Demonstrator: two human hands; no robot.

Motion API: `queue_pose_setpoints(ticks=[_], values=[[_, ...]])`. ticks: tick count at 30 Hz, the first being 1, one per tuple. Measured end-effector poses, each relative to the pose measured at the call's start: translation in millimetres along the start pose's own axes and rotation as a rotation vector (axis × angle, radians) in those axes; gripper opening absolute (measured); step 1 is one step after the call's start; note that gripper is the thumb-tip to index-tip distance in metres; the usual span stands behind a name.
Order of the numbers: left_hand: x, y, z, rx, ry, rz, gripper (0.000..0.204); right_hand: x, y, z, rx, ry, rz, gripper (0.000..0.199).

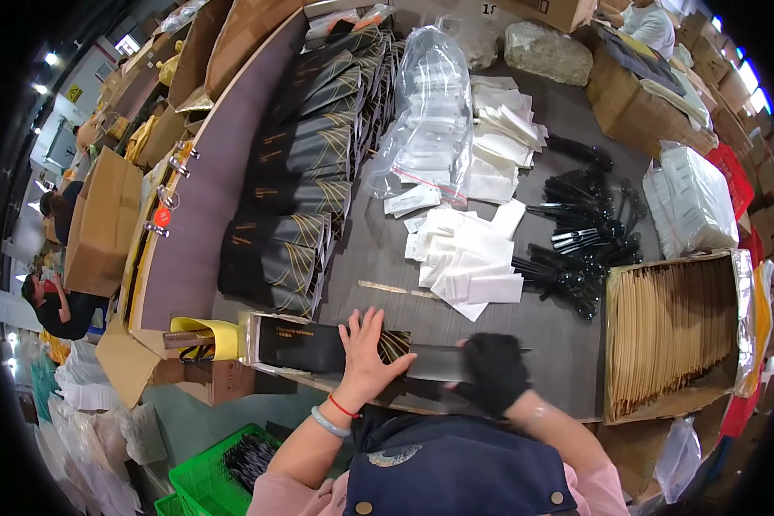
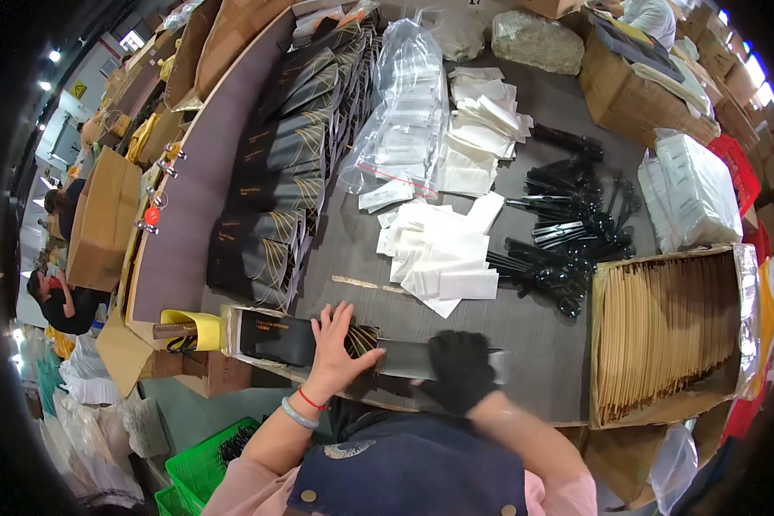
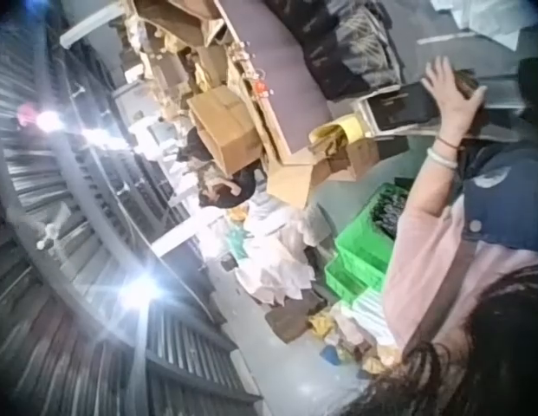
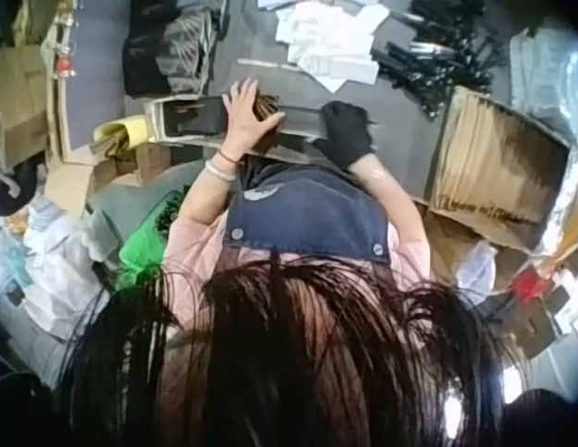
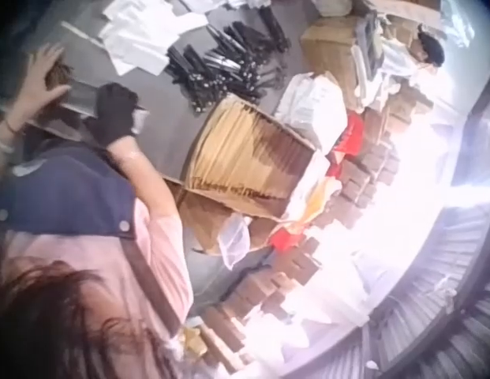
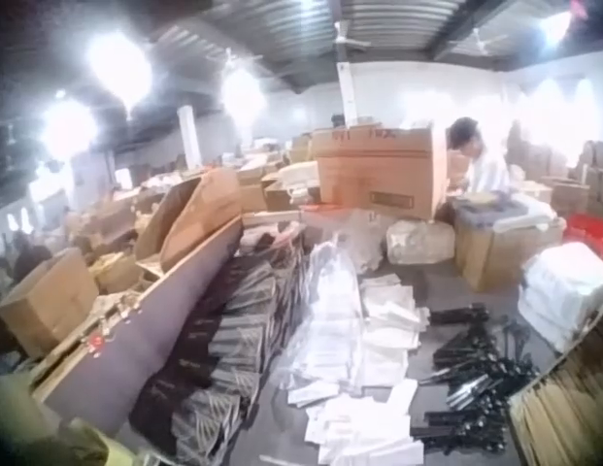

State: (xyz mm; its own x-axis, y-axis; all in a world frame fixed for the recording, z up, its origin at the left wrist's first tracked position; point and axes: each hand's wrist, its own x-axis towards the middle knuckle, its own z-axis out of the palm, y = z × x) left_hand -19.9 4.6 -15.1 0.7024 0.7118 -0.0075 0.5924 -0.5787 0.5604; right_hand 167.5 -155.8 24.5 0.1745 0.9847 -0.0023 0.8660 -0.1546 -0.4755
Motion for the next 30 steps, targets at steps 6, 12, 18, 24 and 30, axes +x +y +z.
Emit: queue_pose_setpoints(ticks=[6, 12, 18, 24, 30], values=[[49.6, 0.7, -19.9, -0.089, -0.097, 0.133, 0.072, 14.0, 13.9, 20.5, 0.187, 0.216, -0.127, 0.06], [209.4, 0.6, 7.5, -0.103, 0.117, 0.399, 0.06, -34.4, 51.2, 17.2, 0.071, 0.483, 0.296, 0.053], [326.3, 7.5, 58.9, 0.091, 0.312, 0.406, 0.081, -36.8, 60.3, 22.9, 0.006, 0.407, 0.373, 0.056], [377.3, 62.9, 62.1, -0.468, 0.142, -0.248, 0.085, -44.3, 62.7, 13.4, 0.053, 0.452, 0.362, 0.044], [425.4, 6.5, 72.8, -0.382, 0.028, -0.214, 0.103, -33.9, 55.9, 10.1, 0.132, 0.444, 0.328, 0.042]])
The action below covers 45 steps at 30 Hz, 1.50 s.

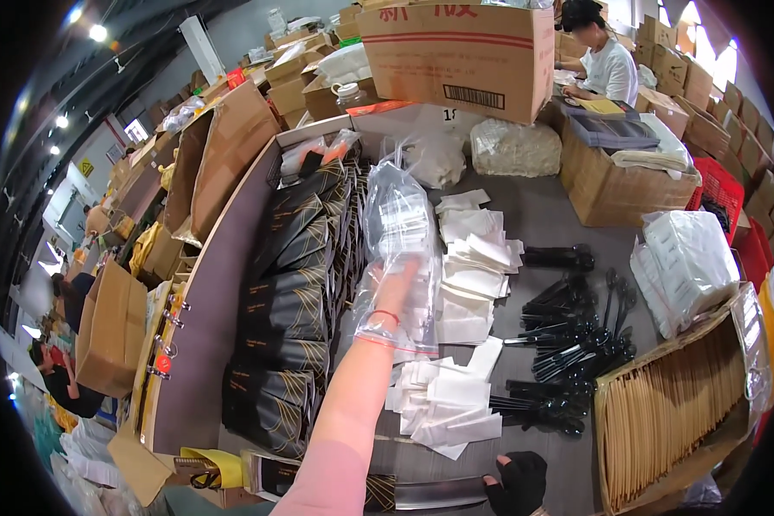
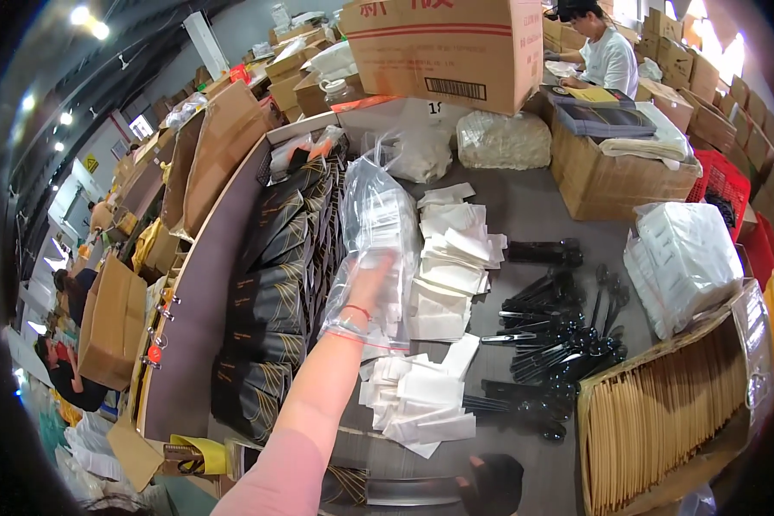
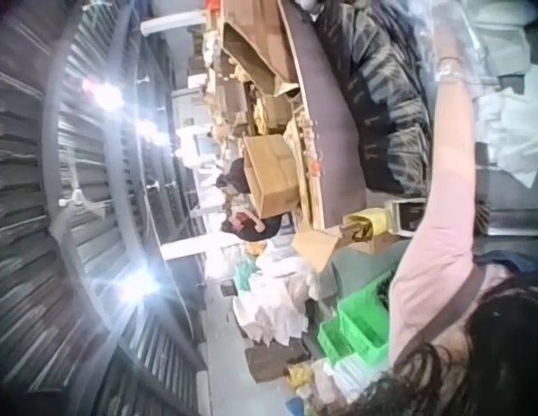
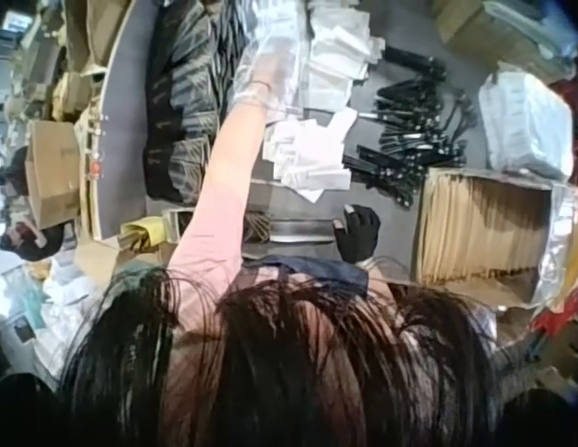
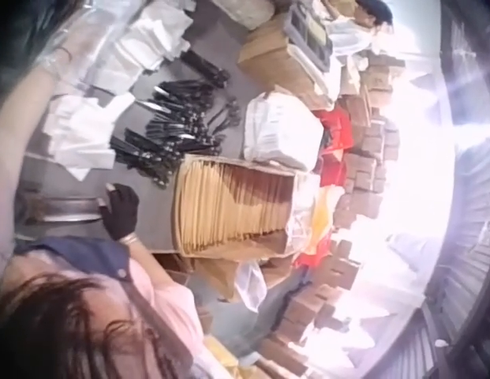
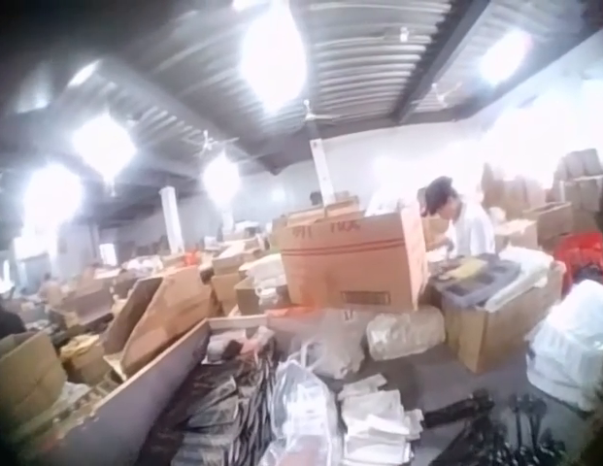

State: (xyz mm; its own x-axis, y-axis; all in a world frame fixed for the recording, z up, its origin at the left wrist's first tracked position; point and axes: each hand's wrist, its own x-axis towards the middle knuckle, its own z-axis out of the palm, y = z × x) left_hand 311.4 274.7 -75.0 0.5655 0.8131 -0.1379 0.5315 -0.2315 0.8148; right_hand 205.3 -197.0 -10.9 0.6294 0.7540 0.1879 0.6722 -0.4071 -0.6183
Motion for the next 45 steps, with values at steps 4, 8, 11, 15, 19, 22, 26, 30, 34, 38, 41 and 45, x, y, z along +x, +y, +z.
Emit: queue_pose_setpoints(ticks=[4, 8, 11, 15, 19, 22, 26, 30, 34, 38, 41, 45], values=[[-22.1, 26.0, 23.0, -0.095, 0.119, -0.057, 0.114, -2.1, 6.3, -0.6, -0.036, -0.008, 0.04, 0.042], [-15.0, 13.4, 13.4, -0.019, 0.191, 0.028, 0.088, -1.1, 1.7, -1.5, -0.018, 0.016, 0.005, 0.043], [7.4, -4.3, 5.1, 0.467, -0.195, 0.559, 0.079, 1.0, 1.7, -1.6, 0.003, 0.005, 0.005, 0.043], [10.9, 3.7, 20.3, -0.101, -0.024, 0.138, 0.045, -0.9, 2.1, -0.5, -0.004, 0.027, -0.018, 0.043], [13.7, -3.6, 38.7, -0.69, -0.065, -0.013, 0.029, -3.3, 6.6, 0.4, -0.019, 0.035, -0.018, 0.043], [13.5, -17.4, 16.7, -0.776, -0.259, 0.154, 0.038, -1.4, 2.4, -1.5, 0.006, 0.02, -0.026, 0.042], [-34.3, 24.3, 1.2, -0.746, -0.162, 0.03, 0.038, -6.8, 9.7, 1.4, -0.025, 0.007, 0.002, 0.044], [-51.3, -30.5, -42.3, -0.167, -0.097, 0.42, 0.041, -4.5, 7.5, 10.1, -0.056, 0.023, -0.052, 0.048], [-141.7, -5.1, -53.9, -0.859, -0.152, -0.105, 0.046, -6.0, 7.7, 6.8, -0.091, 0.03, 0.016, 0.045], [-187.7, -18.8, -70.1, -0.7, -0.036, -0.22, 0.054, -5.4, 6.8, 7.8, -0.077, 0.049, -0.007, 0.042], [-209.5, -32.1, -76.5, -0.6, 0.019, -0.098, 0.052, -2.2, -1.1, 3.9, -0.064, 0.059, 0.01, 0.043], [-235.3, -27.8, -93.3, -0.676, -0.045, -0.139, 0.068, -5.6, 9.2, -17.7, -0.032, 0.131, 0.0, 0.042]])
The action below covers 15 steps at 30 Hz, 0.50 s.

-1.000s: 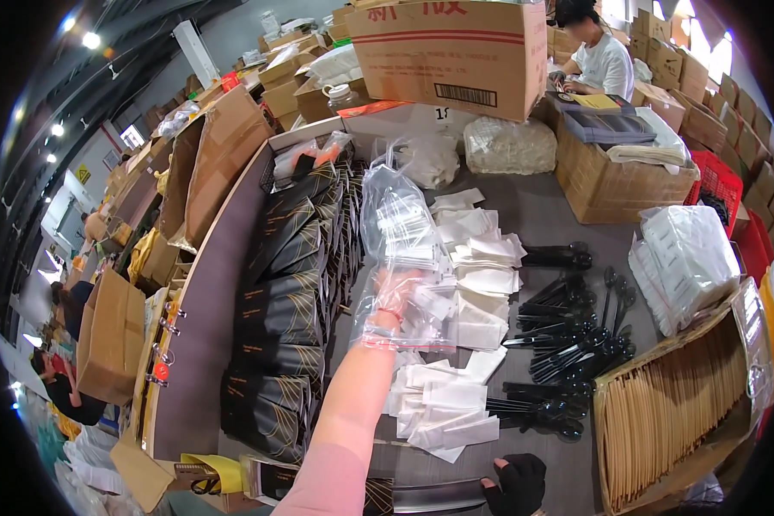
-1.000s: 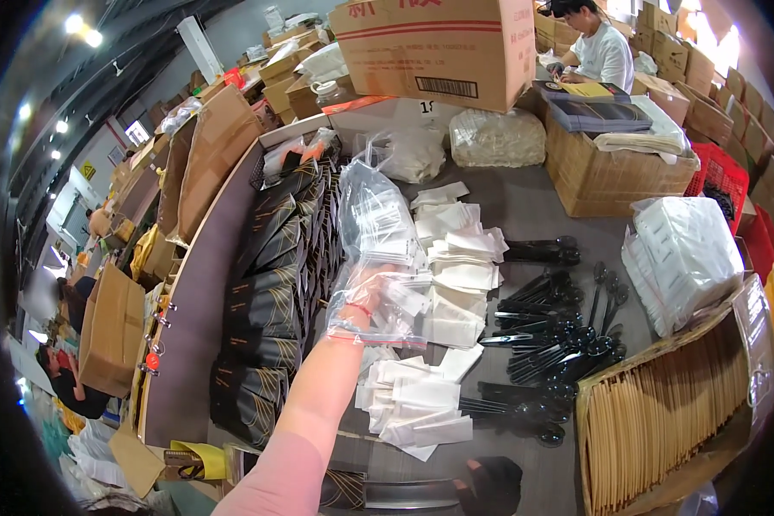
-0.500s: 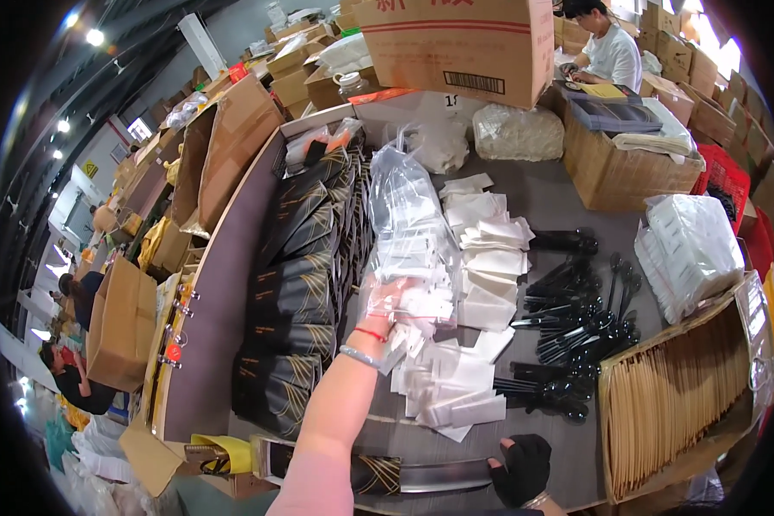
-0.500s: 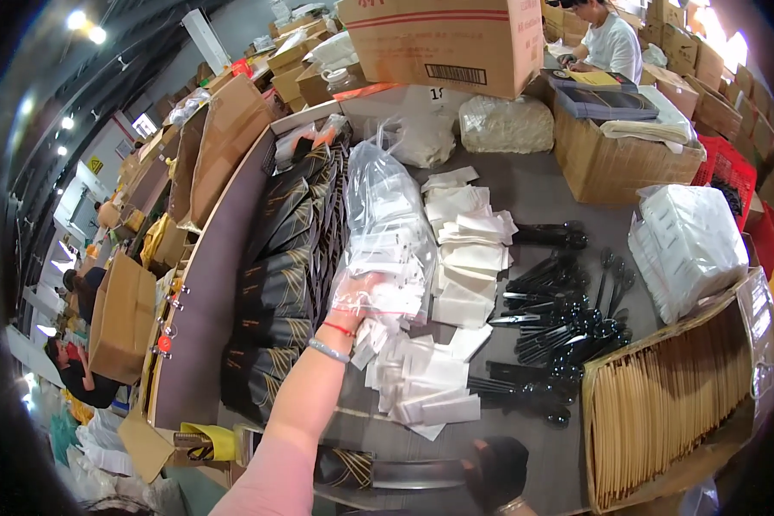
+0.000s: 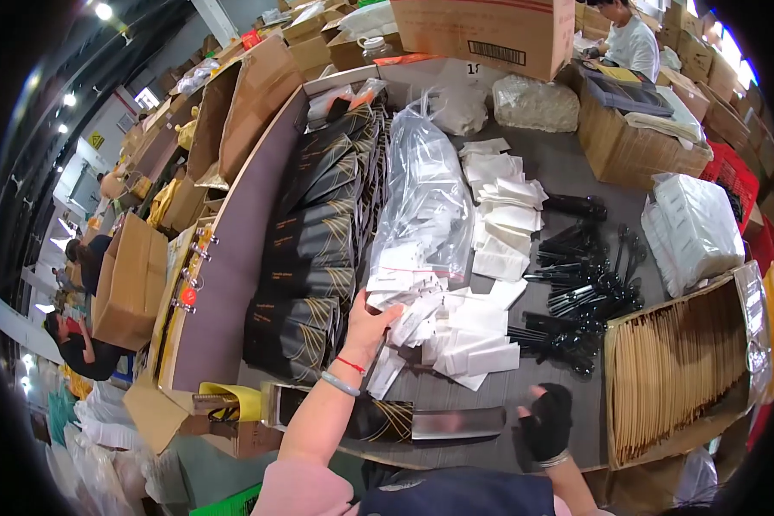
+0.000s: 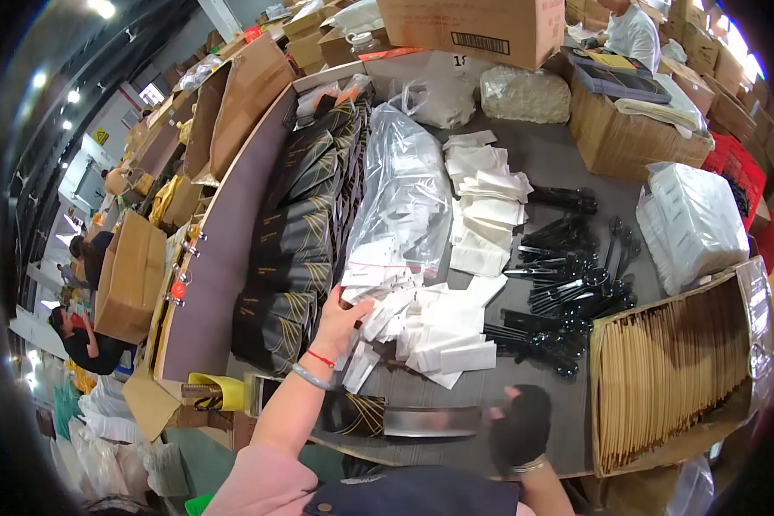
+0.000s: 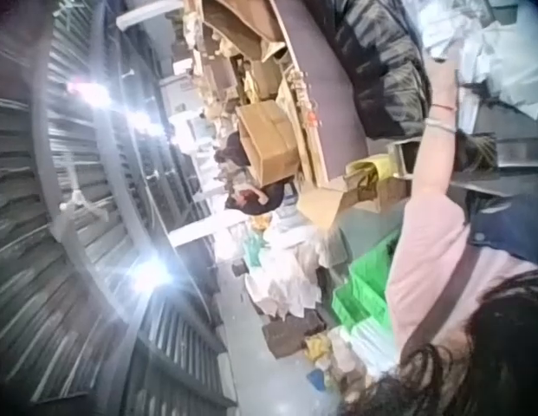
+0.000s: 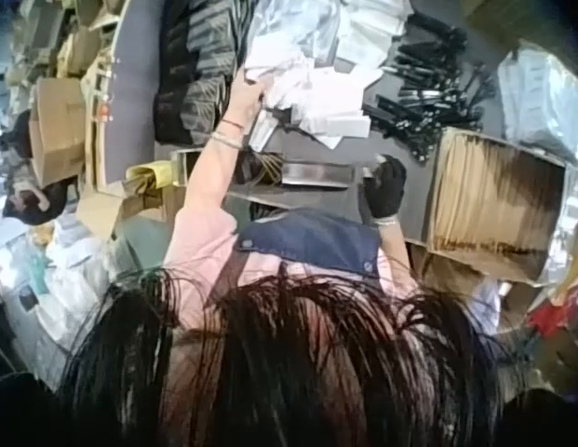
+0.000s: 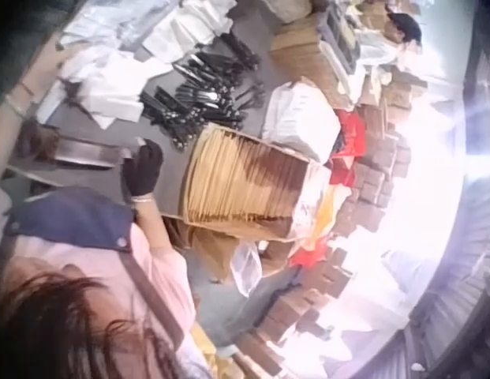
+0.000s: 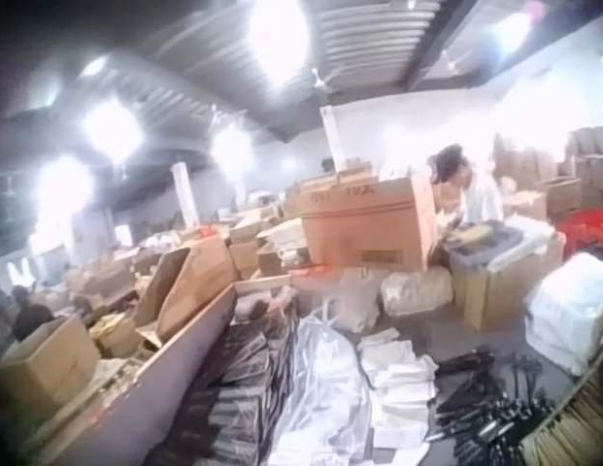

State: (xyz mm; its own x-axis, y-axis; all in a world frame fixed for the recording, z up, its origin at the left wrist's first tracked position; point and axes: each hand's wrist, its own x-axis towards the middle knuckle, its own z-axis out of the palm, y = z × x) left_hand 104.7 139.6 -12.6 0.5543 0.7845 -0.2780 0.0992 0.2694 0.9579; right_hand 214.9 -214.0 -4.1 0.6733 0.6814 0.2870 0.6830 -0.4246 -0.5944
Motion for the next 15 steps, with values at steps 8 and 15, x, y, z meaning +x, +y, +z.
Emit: queue_pose_setpoints(ticks=[8, 15], values=[[-60.3, -3.1, -27.6, 0.691, 0.094, 0.367, 0.037, -42.1, 146.1, -120.3, -0.381, 0.423, 0.385, 0.034], [-49.7, -13.5, 5.9, 0.914, 0.024, 0.654, 0.032, -49.8, 185.5, -152.6, -0.501, 0.248, 0.714, 0.037]])
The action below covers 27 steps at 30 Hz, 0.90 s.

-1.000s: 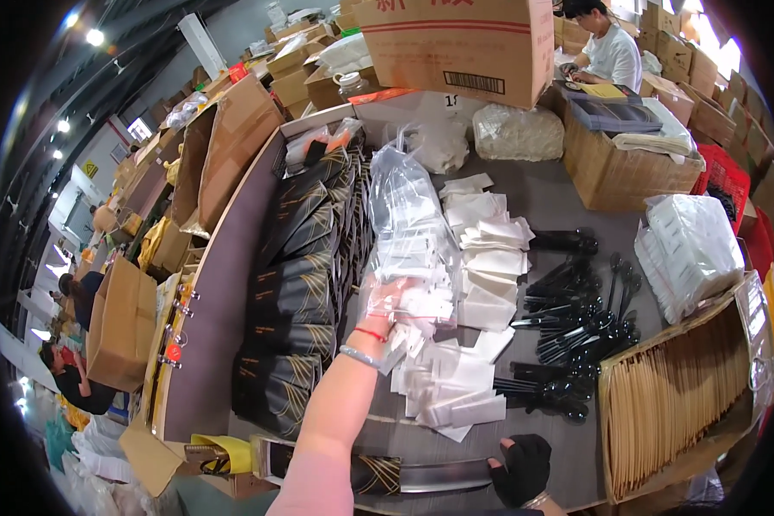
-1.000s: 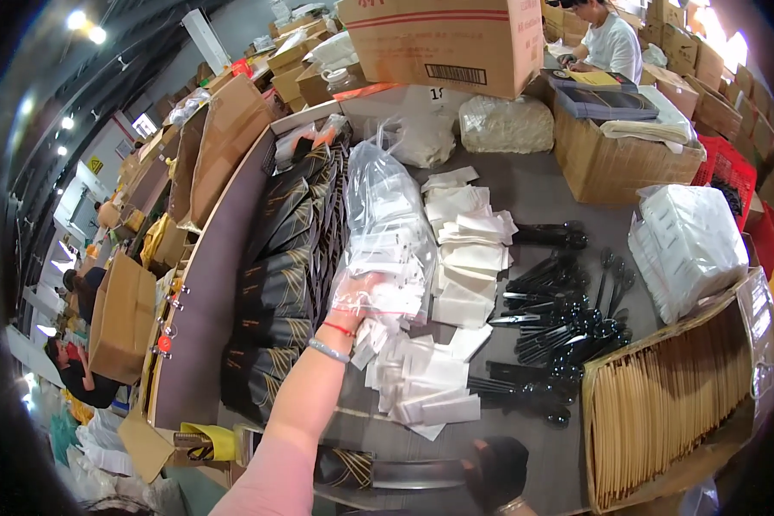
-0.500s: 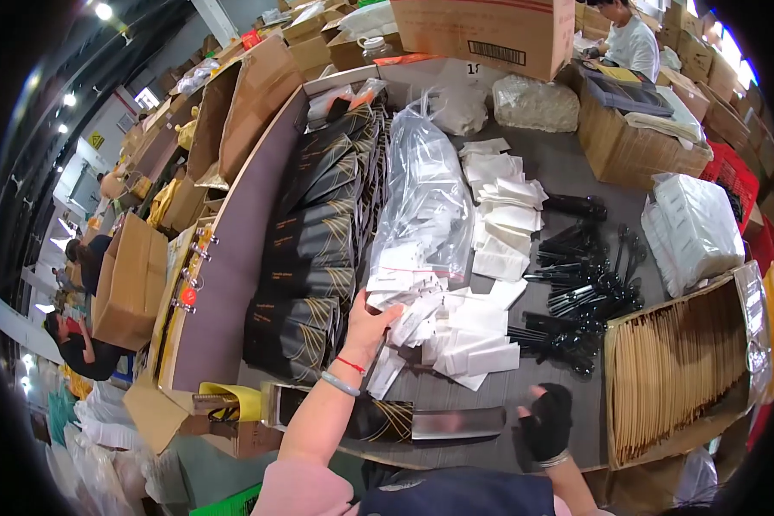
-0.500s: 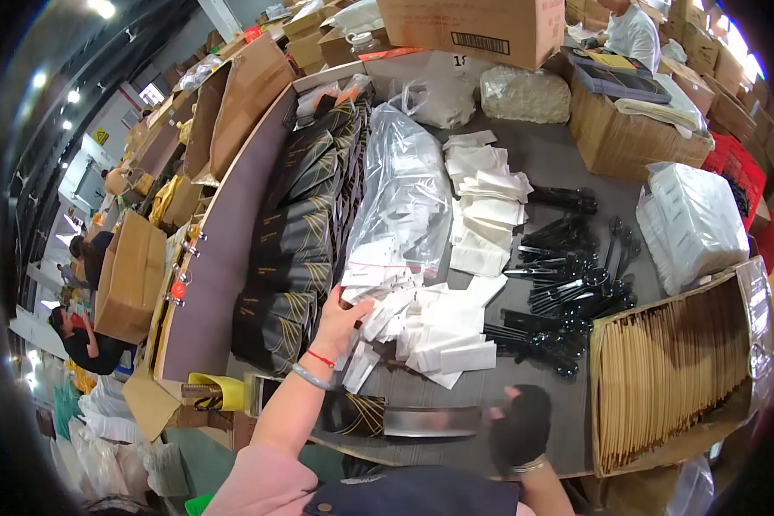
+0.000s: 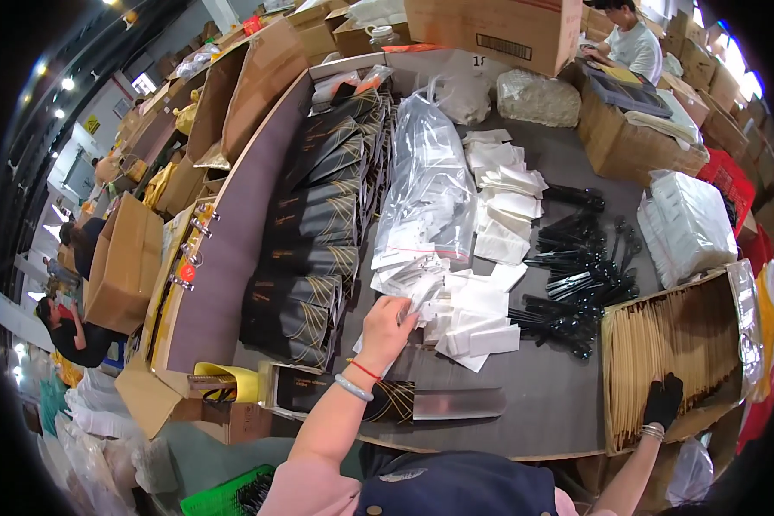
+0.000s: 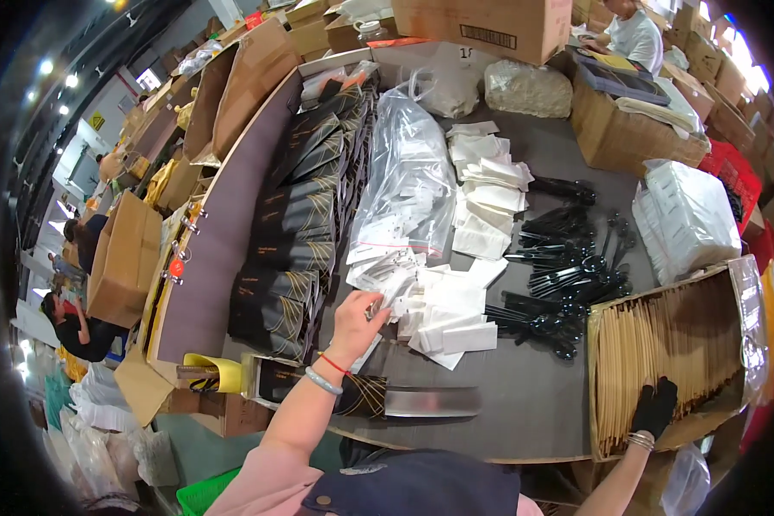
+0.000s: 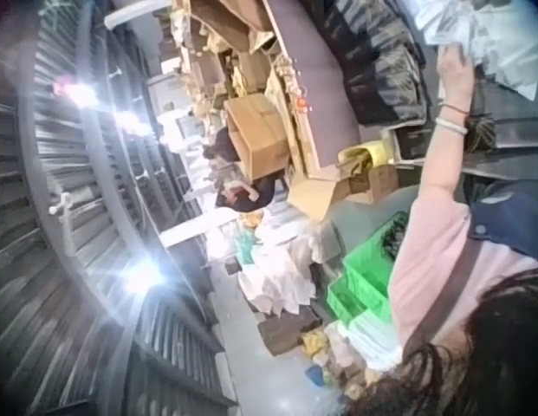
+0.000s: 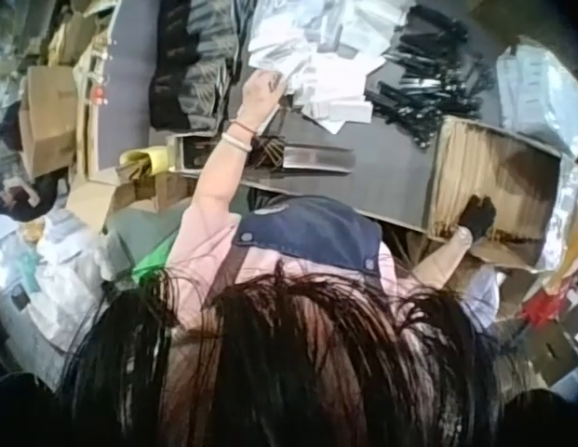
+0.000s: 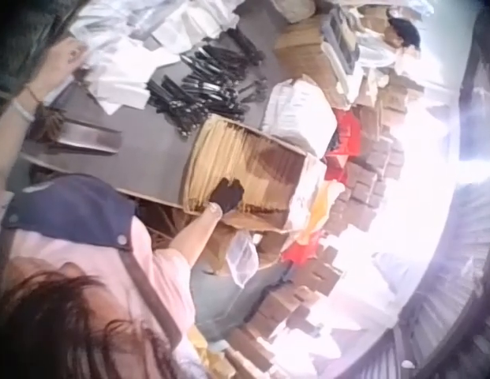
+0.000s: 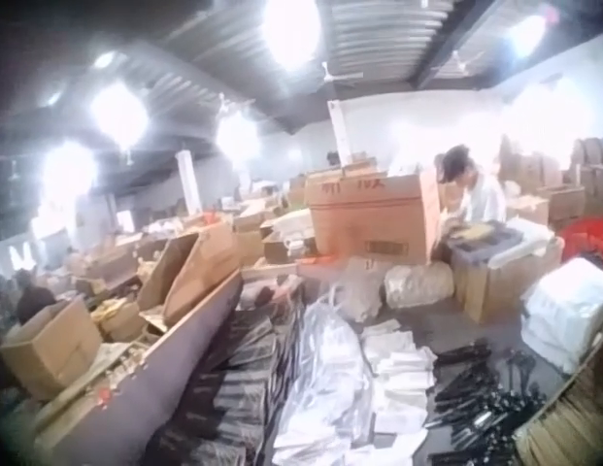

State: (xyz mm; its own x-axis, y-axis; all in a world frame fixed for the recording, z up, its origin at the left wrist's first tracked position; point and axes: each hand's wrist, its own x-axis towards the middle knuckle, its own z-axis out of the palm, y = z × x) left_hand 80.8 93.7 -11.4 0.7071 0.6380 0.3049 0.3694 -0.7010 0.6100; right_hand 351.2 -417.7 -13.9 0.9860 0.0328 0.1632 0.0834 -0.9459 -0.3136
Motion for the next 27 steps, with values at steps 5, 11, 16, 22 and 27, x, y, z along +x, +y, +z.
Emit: queue_pose_setpoints(ticks=[5, 11, 16, 22, 27], values=[[-2.9, -5.5, -5.1, -0.108, -0.041, -0.083, 0.024, 8.0, 16.4, 4.5, -0.041, -0.021, 0.016, 0.037], [-18.9, -25.7, -23.6, -0.249, 0.052, -0.307, 0.011, 12.7, -13.0, -4.0, -0.109, -0.113, 0.123, 0.036], [-27.7, 49.3, -9.1, -0.062, 0.146, 0.065, 0.007, 7.1, 20.8, 16.2, 0.188, 0.391, -0.037, 0.031], [-35.1, 83.1, 64.2, -0.057, -0.085, 0.3, 0.019, -103.7, -119.0, 67.6, 0.83, 0.051, -0.191, 0.019], [-33.4, 82.7, 68.2, 0.12, -0.185, 0.265, 0.03, -116.2, -157.5, 64.1, 0.874, -0.354, -0.074, 0.016]])
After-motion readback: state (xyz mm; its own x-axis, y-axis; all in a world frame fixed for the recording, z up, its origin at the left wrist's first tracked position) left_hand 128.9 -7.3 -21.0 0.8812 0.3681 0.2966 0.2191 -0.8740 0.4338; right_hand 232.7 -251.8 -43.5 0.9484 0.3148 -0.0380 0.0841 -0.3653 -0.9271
